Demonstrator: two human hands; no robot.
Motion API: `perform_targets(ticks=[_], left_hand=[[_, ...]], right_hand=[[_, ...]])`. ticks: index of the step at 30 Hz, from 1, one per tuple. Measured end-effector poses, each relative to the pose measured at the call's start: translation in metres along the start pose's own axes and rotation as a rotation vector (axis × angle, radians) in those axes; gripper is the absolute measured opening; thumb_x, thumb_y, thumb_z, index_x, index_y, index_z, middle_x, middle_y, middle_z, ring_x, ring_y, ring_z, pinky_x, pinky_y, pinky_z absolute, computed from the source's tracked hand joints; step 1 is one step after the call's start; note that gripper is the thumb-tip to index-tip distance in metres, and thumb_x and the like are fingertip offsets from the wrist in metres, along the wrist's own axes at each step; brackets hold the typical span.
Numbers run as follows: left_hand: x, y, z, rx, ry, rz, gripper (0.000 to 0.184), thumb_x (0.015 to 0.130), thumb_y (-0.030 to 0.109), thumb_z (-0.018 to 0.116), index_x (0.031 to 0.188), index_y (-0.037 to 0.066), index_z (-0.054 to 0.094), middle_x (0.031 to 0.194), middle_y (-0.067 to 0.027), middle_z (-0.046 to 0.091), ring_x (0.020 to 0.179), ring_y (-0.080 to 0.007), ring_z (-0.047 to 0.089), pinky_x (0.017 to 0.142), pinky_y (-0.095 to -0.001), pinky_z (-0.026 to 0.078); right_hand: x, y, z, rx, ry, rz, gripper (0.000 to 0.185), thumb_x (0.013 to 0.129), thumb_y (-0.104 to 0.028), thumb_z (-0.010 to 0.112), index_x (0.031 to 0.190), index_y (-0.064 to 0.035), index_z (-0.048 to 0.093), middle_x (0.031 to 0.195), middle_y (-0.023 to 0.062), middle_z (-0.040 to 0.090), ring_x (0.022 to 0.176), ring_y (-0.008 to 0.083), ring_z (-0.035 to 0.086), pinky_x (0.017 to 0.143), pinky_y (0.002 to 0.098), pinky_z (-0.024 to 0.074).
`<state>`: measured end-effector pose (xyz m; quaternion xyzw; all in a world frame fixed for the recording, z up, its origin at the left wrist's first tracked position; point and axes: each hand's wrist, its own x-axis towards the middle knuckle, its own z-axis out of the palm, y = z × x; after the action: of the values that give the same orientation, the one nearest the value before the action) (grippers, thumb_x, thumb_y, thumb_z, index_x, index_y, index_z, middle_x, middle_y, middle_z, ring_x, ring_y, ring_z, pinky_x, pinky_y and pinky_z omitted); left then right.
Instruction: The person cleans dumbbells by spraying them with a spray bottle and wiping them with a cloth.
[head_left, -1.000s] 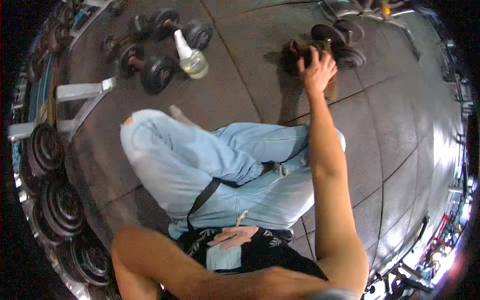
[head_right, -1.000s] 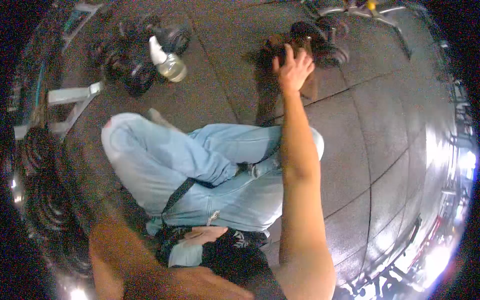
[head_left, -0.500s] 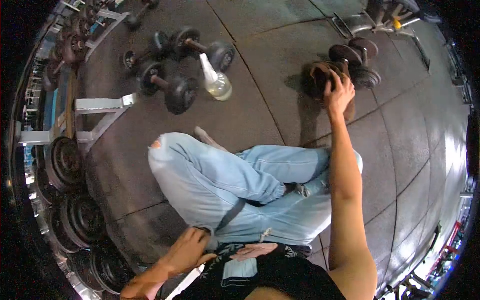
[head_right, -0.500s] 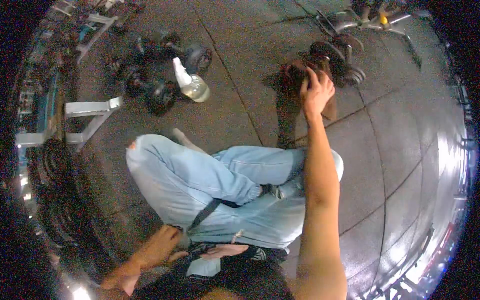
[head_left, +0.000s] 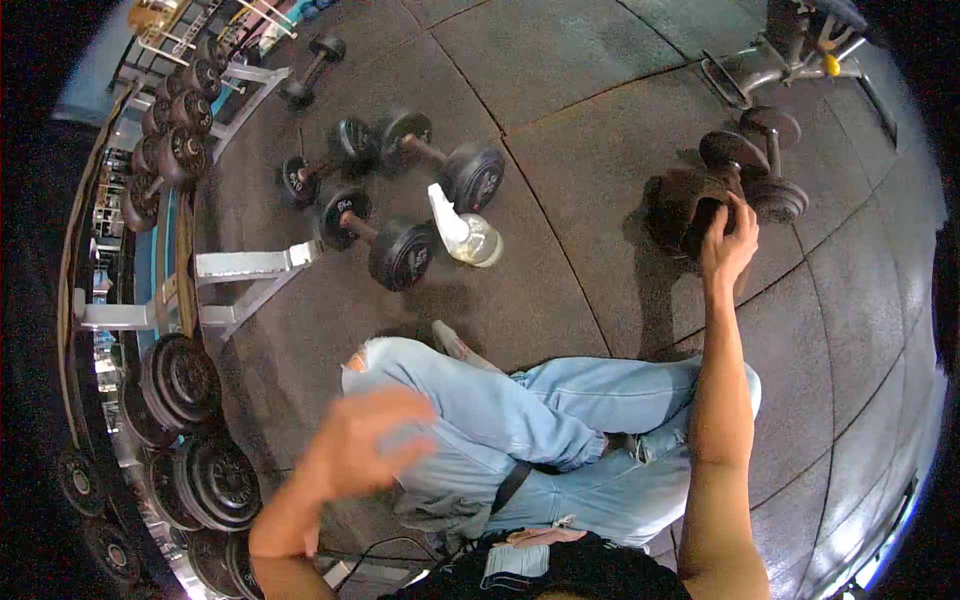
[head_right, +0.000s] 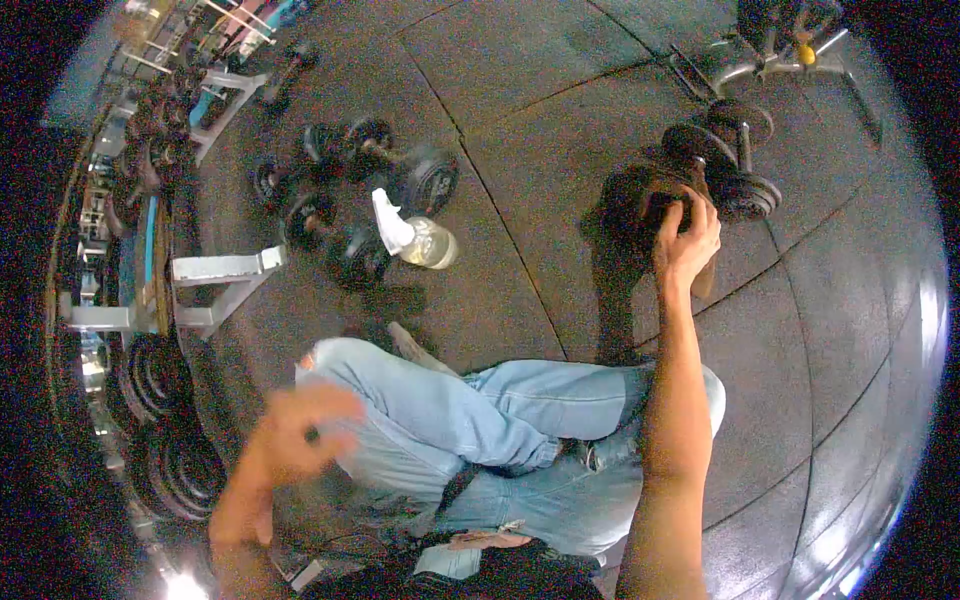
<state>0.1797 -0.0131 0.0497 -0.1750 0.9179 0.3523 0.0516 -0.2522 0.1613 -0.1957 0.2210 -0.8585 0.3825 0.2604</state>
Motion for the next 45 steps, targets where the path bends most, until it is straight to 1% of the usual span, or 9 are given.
perform_targets(ticks=[5, 11, 14, 19, 25, 32, 36, 39, 45], left_hand=[[0.166, -0.051, -0.033, 0.119, 0.397, -0.098, 0.03, 0.086, 0.025, 0.071, 0.103, 0.001, 0.067, 0.096, -0.0155, 0.067, 0.09, -0.0268, 0.066, 0.082, -0.0361, 0.051], [0.317, -0.129, -0.008, 0.749, 0.002, -0.297, 0.076, 0.077, 0.051, 0.074, 0.125, -0.005, 0.054, 0.119, -0.0271, 0.062, 0.111, -0.0379, 0.062, 0.095, -0.0439, 0.048], [0.34, -0.145, -0.001, 0.848, -0.232, -0.432, 0.088, 0.078, 0.059, 0.07, 0.13, -0.008, 0.049, 0.125, -0.0293, 0.059, 0.122, -0.0379, 0.056, 0.102, -0.0448, 0.044], [0.312, -0.178, -0.039, 0.233, 0.159, -0.315, 0.071, 0.083, 0.055, 0.067, 0.127, -0.001, 0.06, 0.12, -0.0238, 0.065, 0.111, -0.0337, 0.064, 0.095, -0.0395, 0.048], [0.193, -0.117, -0.043, -0.48, 0.766, -0.423, 0.041, 0.096, 0.038, 0.062, 0.117, 0.003, 0.063, 0.095, -0.005, 0.068, 0.085, -0.0119, 0.062, 0.075, -0.026, 0.049], [0.199, -0.123, 0.038, -0.037, 0.62, -0.307, 0.089, 0.078, 0.043, 0.078, 0.142, -0.001, 0.035, 0.123, -0.0319, 0.058, 0.107, -0.0407, 0.063, 0.093, -0.0443, 0.05], [0.204, -0.108, 0.034, 0.067, 0.425, -0.403, 0.043, 0.079, 0.008, 0.065, 0.115, -0.004, 0.044, 0.089, -0.0316, 0.066, 0.086, -0.0494, 0.064, 0.078, -0.0555, 0.051], [0.187, -0.117, 0.027, 0.223, 0.387, -0.377, 0.036, 0.078, 0.002, 0.062, 0.107, -0.008, 0.044, 0.085, -0.0298, 0.067, 0.083, -0.0436, 0.068, 0.076, -0.0479, 0.056], [0.159, -0.133, 0.013, 0.261, 0.316, -0.471, 0.038, 0.075, 0.0, 0.065, 0.108, -0.008, 0.048, 0.091, -0.0284, 0.068, 0.088, -0.0406, 0.069, 0.078, -0.0456, 0.056]], right_hand=[[0.012, -0.022, -0.018, 0.184, 0.096, 0.022, 0.023, 0.088, -0.009, 0.057, 0.11, -0.0042, 0.062, 0.108, 0.0152, 0.063, 0.103, 0.0358, 0.06, 0.091, 0.0424, 0.0473], [0.027, -0.015, -0.039, 0.348, 0.202, 0.215, 0.025, 0.088, -0.006, 0.053, 0.111, -0.002, 0.061, 0.108, 0.0158, 0.062, 0.106, 0.0361, 0.058, 0.095, 0.0424, 0.0445], [0.032, 0.016, -0.051, -0.132, -0.102, 0.14, 0.041, 0.085, -0.02, 0.062, 0.123, -0.006, 0.06, 0.131, 0.0234, 0.053, 0.122, 0.0404, 0.049, 0.105, 0.0473, 0.0381], [0.035, -0.023, -0.068, -0.273, 0.052, -0.035, 0.05, 0.081, -0.021, 0.069, 0.128, -0.0073, 0.057, 0.138, 0.0249, 0.048, 0.126, 0.0416, 0.047, 0.107, 0.0473, 0.0374], [0.012, -0.127, 0.012, 0.29, -0.525, -0.259, 0.055, 0.078, -0.011, 0.073, 0.129, -0.0055, 0.054, 0.132, 0.0219, 0.052, 0.122, 0.038, 0.051, 0.104, 0.0449, 0.0423], [0.005, -0.241, 0.16, 0.149, -0.723, -0.896, 0.085, 0.068, -0.014, 0.084, 0.14, -0.0095, 0.04, 0.137, 0.0232, 0.048, 0.13, 0.0444, 0.044, 0.107, 0.0488, 0.0403], [-0.006, -0.275, 0.192, -0.015, -0.973, -1.106, 0.087, 0.052, -0.017, 0.091, 0.127, -0.0077, 0.049, 0.125, 0.0185, 0.056, 0.126, 0.0419, 0.048, 0.103, 0.0479, 0.0435], [0.01, -0.28, 0.195, 0.058, -1.249, -1.065, 0.081, 0.05, -0.017, 0.092, 0.119, -0.0047, 0.052, 0.115, 0.0145, 0.06, 0.116, 0.0385, 0.054, 0.098, 0.0467, 0.046], [0.005, -0.269, 0.205, 0.195, -1.168, -1.16, 0.078, 0.046, -0.019, 0.093, 0.112, -0.0042, 0.055, 0.102, 0.0133, 0.062, 0.104, 0.0347, 0.058, 0.096, 0.041, 0.0422]])
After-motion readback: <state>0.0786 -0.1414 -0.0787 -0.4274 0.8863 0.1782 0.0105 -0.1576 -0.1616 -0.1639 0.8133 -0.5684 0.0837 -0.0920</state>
